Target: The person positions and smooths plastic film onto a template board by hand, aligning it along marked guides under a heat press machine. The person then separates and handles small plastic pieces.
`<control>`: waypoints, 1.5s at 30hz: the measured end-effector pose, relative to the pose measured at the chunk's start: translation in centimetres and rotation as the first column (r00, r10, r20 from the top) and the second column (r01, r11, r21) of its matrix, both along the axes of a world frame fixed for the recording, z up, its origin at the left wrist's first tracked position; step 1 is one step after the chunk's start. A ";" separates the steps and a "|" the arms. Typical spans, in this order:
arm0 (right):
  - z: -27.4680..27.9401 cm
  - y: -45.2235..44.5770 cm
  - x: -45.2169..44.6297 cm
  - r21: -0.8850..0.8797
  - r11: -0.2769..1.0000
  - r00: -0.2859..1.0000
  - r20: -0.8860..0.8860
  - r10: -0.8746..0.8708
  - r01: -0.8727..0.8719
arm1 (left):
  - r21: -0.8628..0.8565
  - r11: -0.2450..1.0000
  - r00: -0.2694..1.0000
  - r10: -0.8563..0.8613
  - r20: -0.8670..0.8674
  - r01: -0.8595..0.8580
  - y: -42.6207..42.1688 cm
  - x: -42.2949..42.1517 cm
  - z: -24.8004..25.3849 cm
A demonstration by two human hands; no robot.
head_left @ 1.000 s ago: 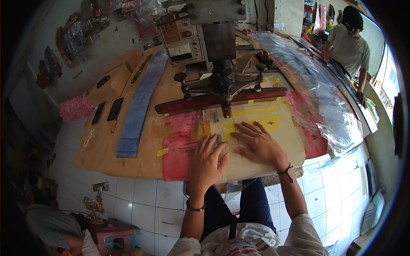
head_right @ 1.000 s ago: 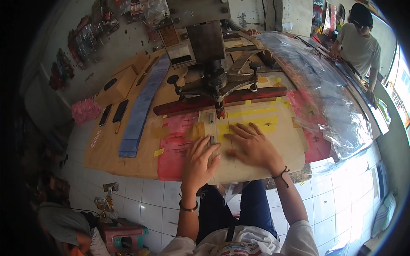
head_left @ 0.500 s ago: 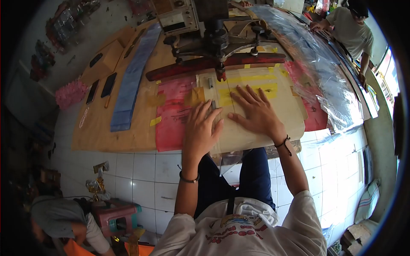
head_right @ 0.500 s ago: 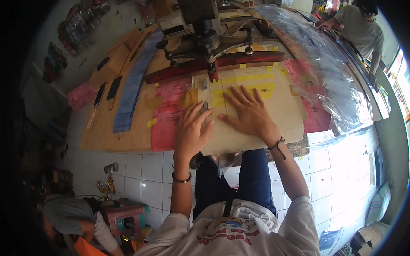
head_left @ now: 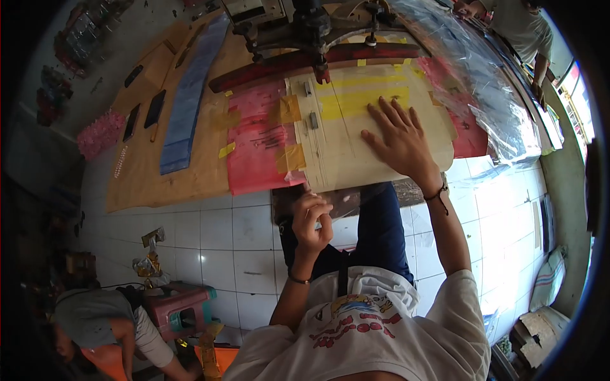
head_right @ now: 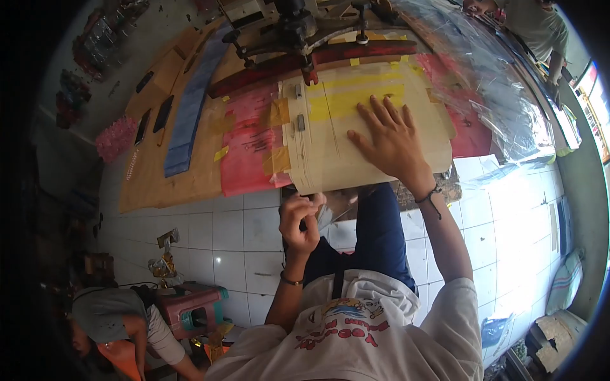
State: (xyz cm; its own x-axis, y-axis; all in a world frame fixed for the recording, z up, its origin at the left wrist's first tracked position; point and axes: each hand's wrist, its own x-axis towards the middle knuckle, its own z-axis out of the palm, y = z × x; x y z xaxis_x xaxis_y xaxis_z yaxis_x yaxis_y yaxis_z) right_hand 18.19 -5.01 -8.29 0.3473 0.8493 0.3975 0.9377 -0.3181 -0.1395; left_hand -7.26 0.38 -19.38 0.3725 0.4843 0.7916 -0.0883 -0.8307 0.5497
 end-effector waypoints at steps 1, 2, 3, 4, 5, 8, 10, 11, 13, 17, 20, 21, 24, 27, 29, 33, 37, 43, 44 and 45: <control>0.1 -0.6 -0.1 0.002 1.000 1.000 0.026 -0.007 0.007 | -0.077 0.997 1.000 0.004 -0.009 -0.004 -1.2 -0.3 -2.5; 0.1 -1.1 -0.1 0.008 1.000 0.999 0.032 0.006 -0.006 | -0.247 0.964 0.994 0.078 -0.078 -0.095 -2.2 -0.1 -4.7; 0.0 -1.6 -0.1 0.019 1.000 0.999 0.036 0.018 -0.018 | -0.399 0.897 0.978 0.136 -0.160 -0.190 -3.0 0.2 -6.9; 0.0 -2.0 0.0 0.032 0.999 0.999 0.038 0.027 -0.028 | -0.528 0.799 0.952 0.176 -0.251 -0.286 -3.3 0.0 -9.8; -0.1 -2.2 0.2 0.042 0.999 0.998 0.054 0.033 -0.035 | -0.810 0.559 0.981 0.037 -0.192 -0.179 -2.6 -0.5 -16.3; 0.2 -2.3 0.4 0.020 0.999 0.997 0.065 0.040 -0.042 | -0.802 -0.587 0.992 0.015 0.126 0.111 -2.0 -0.2 -16.8; 0.1 -2.2 0.5 0.026 0.999 0.997 0.070 0.037 -0.039 | -0.657 -0.657 0.840 -0.066 0.539 0.370 -0.8 0.8 -16.5; 0.1 -2.0 0.5 0.032 0.999 0.997 0.070 0.036 -0.039 | -0.630 -0.643 0.804 -0.037 0.594 0.436 -0.7 2.6 -15.6; 0.4 -2.0 0.3 0.019 0.999 0.997 0.060 0.038 -0.039 | -0.702 -0.501 0.797 -0.039 0.603 0.506 -0.2 5.4 -18.4; 0.6 -2.0 0.3 0.021 0.999 0.998 0.052 0.033 -0.034 | -0.778 -0.166 0.796 0.124 0.593 0.606 3.7 6.5 -26.4; 0.9 -2.0 0.5 0.010 0.999 0.998 0.045 0.040 -0.041 | -0.631 -0.069 0.612 0.343 0.713 0.773 6.0 2.0 -21.4; 0.7 -2.0 0.6 0.015 0.999 0.997 0.062 0.042 -0.043 | -0.636 -0.044 0.599 0.391 0.699 0.771 6.2 -1.1 -20.3; 1.2 -1.9 0.3 -0.003 0.999 0.998 0.033 0.046 -0.046 | -0.701 0.126 0.596 0.435 0.675 0.702 6.9 -11.5 -19.6; 0.6 -1.7 0.4 -0.003 1.000 0.997 0.068 0.028 -0.028 | -0.744 0.322 0.591 0.457 0.664 0.586 5.1 -19.4 -11.7; 0.5 -1.8 0.4 -0.006 1.000 0.998 0.062 0.026 -0.026 | -0.725 0.430 0.510 0.519 0.686 0.538 4.9 -24.0 -9.3; 0.1 -1.7 0.4 0.007 1.000 0.998 0.061 0.030 -0.030 | -0.730 0.600 0.531 0.523 0.667 0.327 5.6 -30.2 -8.3; 0.3 -1.7 0.4 0.009 0.999 0.997 0.064 0.030 -0.031 | -0.895 0.439 0.730 0.586 0.350 0.077 6.6 -28.8 -7.2; 0.4 -1.8 0.2 0.035 0.999 0.998 0.055 0.024 -0.026 | -0.856 0.101 0.856 -0.058 -0.514 -0.507 7.7 -17.2 -15.6; 0.5 -1.8 0.2 0.035 0.999 0.998 0.055 0.028 -0.030 | -0.810 0.179 0.811 -0.088 -0.578 -0.558 8.4 -14.7 -18.0; 0.6 -1.8 0.1 0.034 0.999 0.997 0.070 0.021 -0.023 | -0.756 0.281 0.772 -0.072 -0.632 -0.592 9.4 -12.5 -20.8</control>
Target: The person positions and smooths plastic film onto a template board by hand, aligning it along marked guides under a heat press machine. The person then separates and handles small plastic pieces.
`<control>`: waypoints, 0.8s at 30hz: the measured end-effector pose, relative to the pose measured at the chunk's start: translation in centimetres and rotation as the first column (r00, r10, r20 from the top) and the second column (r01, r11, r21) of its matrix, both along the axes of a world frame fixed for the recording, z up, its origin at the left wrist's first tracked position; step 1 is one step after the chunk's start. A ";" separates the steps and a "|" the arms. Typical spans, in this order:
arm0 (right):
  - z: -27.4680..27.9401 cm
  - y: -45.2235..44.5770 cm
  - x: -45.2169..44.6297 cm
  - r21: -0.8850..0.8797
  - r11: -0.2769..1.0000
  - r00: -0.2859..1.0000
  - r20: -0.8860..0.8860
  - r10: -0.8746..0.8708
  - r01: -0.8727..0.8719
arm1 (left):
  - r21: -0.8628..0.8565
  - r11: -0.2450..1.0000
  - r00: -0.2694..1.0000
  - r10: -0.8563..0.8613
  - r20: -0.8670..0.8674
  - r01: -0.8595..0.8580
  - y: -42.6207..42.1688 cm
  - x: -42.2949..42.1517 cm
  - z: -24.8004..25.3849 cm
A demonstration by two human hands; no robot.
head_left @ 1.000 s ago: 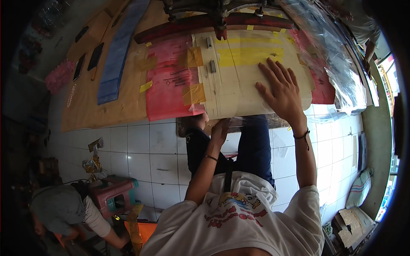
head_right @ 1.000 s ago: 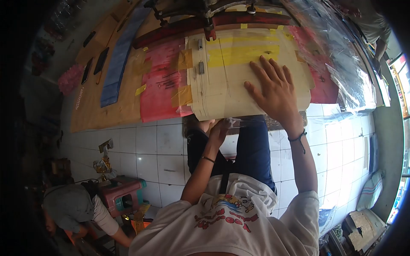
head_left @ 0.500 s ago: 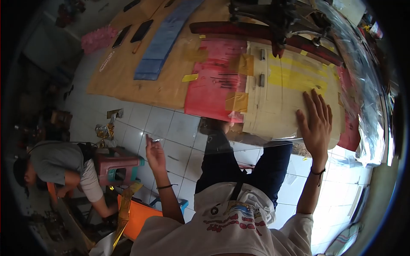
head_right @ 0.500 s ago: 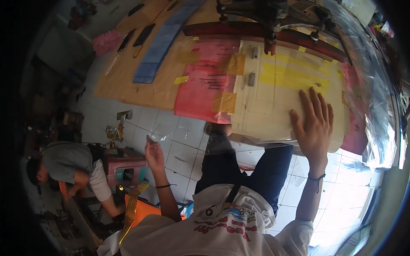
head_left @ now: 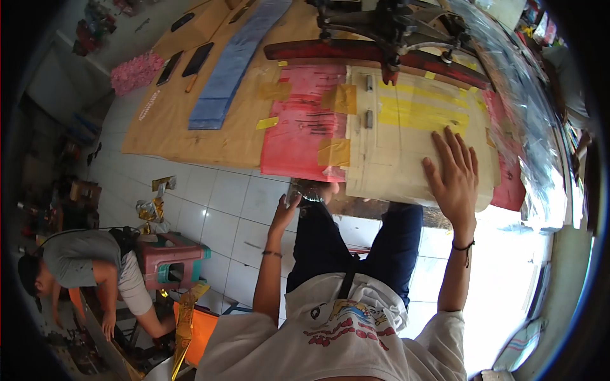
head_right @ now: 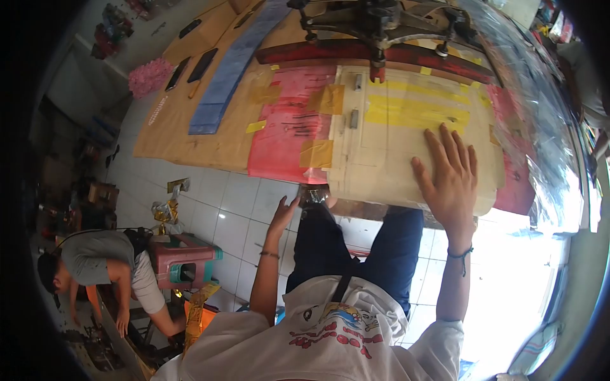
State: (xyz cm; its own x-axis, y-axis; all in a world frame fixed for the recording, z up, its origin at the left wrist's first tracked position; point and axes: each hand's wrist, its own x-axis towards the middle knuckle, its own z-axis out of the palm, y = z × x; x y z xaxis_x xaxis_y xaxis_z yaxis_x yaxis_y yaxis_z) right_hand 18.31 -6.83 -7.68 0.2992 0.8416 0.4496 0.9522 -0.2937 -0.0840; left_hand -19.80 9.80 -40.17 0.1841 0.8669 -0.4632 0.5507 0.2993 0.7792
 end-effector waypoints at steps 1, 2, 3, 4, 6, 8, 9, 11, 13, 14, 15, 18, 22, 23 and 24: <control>0.0 -0.1 -0.1 0.002 1.000 1.000 -0.007 0.002 -0.002 | 0.118 0.992 0.998 -0.030 -0.057 0.037 1.1 2.1 -3.2; 0.1 -0.1 -0.1 0.006 1.000 1.000 -0.012 0.006 -0.006 | 0.237 0.970 0.995 -0.037 -0.089 0.057 2.3 3.8 -6.5; 0.1 0.0 0.0 0.009 1.000 1.000 -0.016 0.014 -0.014 | 0.312 0.948 0.996 -0.048 -0.070 0.067 3.3 5.4 -9.3; 0.0 0.0 0.1 0.013 1.000 1.000 -0.007 0.017 -0.017 | 0.372 0.926 0.998 -0.054 -0.037 0.064 3.9 6.4 -11.7; 0.0 -0.1 0.1 0.008 1.000 1.000 -0.015 0.021 -0.021 | 0.354 0.932 0.983 -0.133 0.130 0.080 4.2 7.1 -13.9; -0.2 -0.1 0.2 0.012 1.000 1.000 -0.005 0.024 -0.024 | 0.280 0.935 0.947 -0.272 0.168 0.219 7.1 6.5 -15.7; 0.0 -0.1 0.4 0.008 1.000 1.000 0.006 0.019 -0.019 | 0.071 0.991 0.957 -0.127 0.262 0.113 6.5 6.8 -14.0; 0.0 0.1 0.0 0.006 1.000 1.000 -0.002 0.004 -0.004 | -0.365 0.928 0.930 0.194 0.313 -0.070 3.1 4.3 -8.9; 0.1 0.1 -0.4 -0.001 1.000 1.000 -0.027 0.000 0.000 | -0.648 0.753 0.823 0.290 0.489 0.119 1.4 1.0 -11.2; 0.2 0.1 -0.5 -0.004 1.000 0.999 -0.034 0.000 0.000 | -0.706 0.686 0.800 0.319 0.509 0.176 0.7 0.3 -12.0; 0.5 0.1 -0.3 -0.001 1.000 0.999 -0.032 -0.006 0.006 | -0.708 0.678 0.800 0.307 0.516 0.196 -0.1 -0.2 -12.6; 0.5 0.0 -0.3 0.002 1.000 0.997 -0.073 0.009 -0.009 | -0.541 0.832 0.901 0.133 0.412 0.124 -1.3 0.2 -14.0; 0.7 -0.3 -0.2 0.003 1.000 0.994 -0.108 -0.007 0.007 | -0.111 0.987 0.989 -0.105 0.107 0.117 -1.2 0.7 -16.5; 0.8 -0.3 -0.3 -0.002 1.000 0.993 -0.119 -0.004 0.004 | 0.000 0.991 0.990 -0.137 0.019 0.137 -1.1 0.5 -17.1; 0.9 -0.3 -0.3 0.000 1.000 0.991 -0.133 -0.009 0.009 | 0.100 0.981 0.985 -0.161 -0.063 0.167 -1.2 0.1 -17.5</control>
